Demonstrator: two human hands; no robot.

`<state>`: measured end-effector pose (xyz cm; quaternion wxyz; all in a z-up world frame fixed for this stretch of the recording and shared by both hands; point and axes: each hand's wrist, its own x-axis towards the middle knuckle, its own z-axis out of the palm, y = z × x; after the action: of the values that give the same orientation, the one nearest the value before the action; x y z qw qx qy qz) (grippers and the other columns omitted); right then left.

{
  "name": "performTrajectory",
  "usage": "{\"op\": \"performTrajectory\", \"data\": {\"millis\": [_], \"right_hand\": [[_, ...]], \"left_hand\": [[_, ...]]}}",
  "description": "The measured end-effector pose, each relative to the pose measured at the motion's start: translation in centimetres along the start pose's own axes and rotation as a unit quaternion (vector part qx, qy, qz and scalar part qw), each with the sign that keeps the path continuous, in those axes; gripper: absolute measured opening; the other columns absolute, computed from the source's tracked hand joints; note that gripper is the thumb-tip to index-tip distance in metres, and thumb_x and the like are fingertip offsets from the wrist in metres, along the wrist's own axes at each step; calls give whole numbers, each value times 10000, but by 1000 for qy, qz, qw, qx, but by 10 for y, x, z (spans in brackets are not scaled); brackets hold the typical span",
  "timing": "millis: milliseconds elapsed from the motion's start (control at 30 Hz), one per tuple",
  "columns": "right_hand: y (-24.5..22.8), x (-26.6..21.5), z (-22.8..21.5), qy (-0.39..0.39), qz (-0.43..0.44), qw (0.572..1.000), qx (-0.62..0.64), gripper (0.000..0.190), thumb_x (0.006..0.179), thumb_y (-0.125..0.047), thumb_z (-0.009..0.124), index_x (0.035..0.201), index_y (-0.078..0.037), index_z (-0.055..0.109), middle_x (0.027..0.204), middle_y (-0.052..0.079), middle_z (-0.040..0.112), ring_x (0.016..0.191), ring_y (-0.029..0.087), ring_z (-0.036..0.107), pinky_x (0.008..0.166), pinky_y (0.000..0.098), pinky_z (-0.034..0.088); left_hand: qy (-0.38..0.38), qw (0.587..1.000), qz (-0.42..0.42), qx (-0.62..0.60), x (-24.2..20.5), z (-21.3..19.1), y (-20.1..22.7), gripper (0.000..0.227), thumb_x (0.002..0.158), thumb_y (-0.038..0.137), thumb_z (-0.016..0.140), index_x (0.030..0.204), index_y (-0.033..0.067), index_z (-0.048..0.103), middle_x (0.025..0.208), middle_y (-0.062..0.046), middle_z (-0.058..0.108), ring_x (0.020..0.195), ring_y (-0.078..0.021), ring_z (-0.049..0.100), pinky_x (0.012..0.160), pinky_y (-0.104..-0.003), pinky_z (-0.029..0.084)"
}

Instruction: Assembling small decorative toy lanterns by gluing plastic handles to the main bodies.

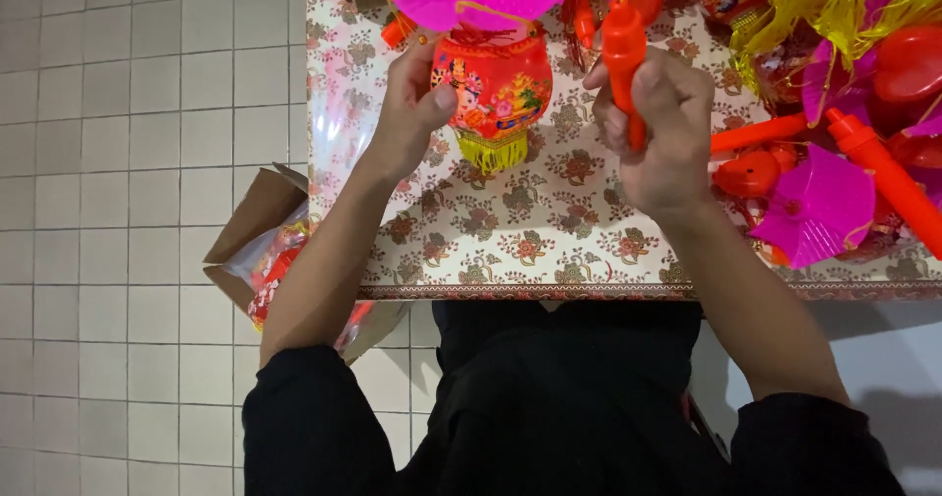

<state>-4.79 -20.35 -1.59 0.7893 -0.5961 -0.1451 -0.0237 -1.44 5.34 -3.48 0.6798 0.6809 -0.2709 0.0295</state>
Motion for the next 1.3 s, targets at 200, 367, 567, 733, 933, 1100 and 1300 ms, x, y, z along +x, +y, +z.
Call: {"op": "performTrajectory", "data": {"millis": [200,367,567,733,933,1100,1300], "right_hand": [[-26,8,7,0,77,975,-208,325,1090,-323,411,1214,-80,588,836,-29,551,694,76,485,550,206,383],[-17,17,-7,-28,-156,784,-600,349,1125,-231,538,1361,-10,670,1121,190,760,985,332,702,812,508,532],[-12,23,-7,-59,-35,749,-659,332,1103,-246,549,1349,-68,682,1077,159,743,941,299,662,773,463,518],[-8,21,-6,-62,-74,766,-635,325,1115,-208,502,1263,-25,727,1110,166,764,970,330,707,768,493,556],[-17,18,5,-142,-8,841,-521,307,1077,-127,481,1212,56,687,1242,246,695,1097,378,670,959,541,514],[0,15,1,-171,-39,813,-555,431,1082,-394,487,1290,-90,711,1232,162,716,1277,364,580,888,542,473],[19,12,-5,-109,-219,784,-571,226,967,-257,805,1110,-82,790,1013,145,758,912,255,657,765,368,543]], "left_hand": [[80,945,19,316,13,-12,21,876,890,598,773,1474,166,284,1314,-158,624,1115,-261,698,934,-338,652],[93,854,-16,511,14,-37,28,591,823,394,750,1300,162,491,1208,-88,626,1090,-310,458,897,-442,416],[82,828,-78,550,13,-45,2,715,808,265,703,1459,194,417,1477,-130,449,1324,-346,405,1069,-556,313],[162,813,49,557,12,-22,-3,709,755,23,660,1428,143,474,1470,-105,468,1409,-302,391,1220,-543,276],[-41,733,152,661,4,28,5,650,1101,735,408,1554,270,394,1617,6,302,1498,-226,201,1213,-564,-42],[18,749,269,605,-1,32,5,174,1039,283,801,1077,143,705,1006,14,724,1093,-206,631,1203,-489,122],[44,781,265,564,-2,35,12,334,1116,344,505,1037,105,724,889,-8,715,976,-202,650,1174,-422,139]]}}
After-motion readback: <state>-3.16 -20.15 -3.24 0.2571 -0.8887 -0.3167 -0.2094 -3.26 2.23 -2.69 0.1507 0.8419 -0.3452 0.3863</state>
